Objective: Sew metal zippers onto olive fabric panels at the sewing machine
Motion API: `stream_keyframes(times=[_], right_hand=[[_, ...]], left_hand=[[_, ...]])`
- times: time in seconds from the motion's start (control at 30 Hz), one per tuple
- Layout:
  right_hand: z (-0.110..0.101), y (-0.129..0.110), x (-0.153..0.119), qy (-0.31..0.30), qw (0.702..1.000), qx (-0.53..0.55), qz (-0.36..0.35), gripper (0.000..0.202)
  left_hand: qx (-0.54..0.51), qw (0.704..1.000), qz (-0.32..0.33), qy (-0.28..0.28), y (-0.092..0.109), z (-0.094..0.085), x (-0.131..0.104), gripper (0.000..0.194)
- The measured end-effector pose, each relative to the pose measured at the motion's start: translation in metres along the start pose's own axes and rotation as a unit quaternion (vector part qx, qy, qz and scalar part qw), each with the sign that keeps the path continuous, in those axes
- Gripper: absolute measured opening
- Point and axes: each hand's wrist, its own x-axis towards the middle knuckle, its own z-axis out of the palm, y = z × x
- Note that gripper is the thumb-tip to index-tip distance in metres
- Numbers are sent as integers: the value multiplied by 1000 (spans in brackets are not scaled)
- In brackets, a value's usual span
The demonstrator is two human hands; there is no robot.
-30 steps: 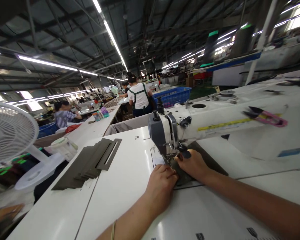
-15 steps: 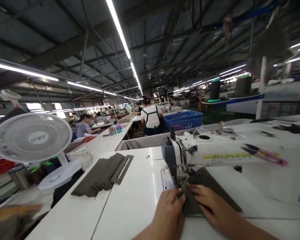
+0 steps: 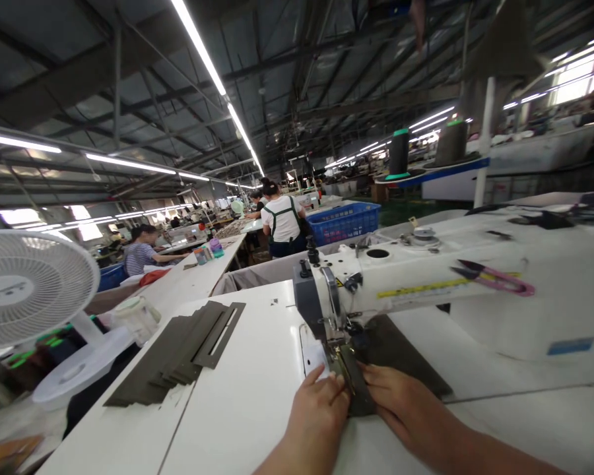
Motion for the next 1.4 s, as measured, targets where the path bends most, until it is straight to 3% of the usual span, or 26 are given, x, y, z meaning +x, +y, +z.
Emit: stream_keyframes(times=[0.3,0.47,0.7,0.83,1.0,1.2,1.4], right_hand=[[3,5,7,60,997,45,-19,36],[6,11,13,66,997,30,-7,34],[2,19,23,56,998,24,-1,34],[8,29,26,72,997,11,18,33],[13,36,27,77,997,-3,12,34],[13,38,29,82,996,-10,11,35],[15,41,31,104,994,-20,-3,36]], left_hand=[[-25,999,8,-34,-9,-9,11,31],[-33,998,13,-50,-15,-13,19,30],[-49,997,-30,-57,-22,-7,27,22],[-59,994,-56,-70,-28,-4,25,17],[-73,996,-13,-44,-32,0,16,13],[-69,993,-57,-81,-34,5,12,11],[-41,996,-30,-68,-36,7,11,12]])
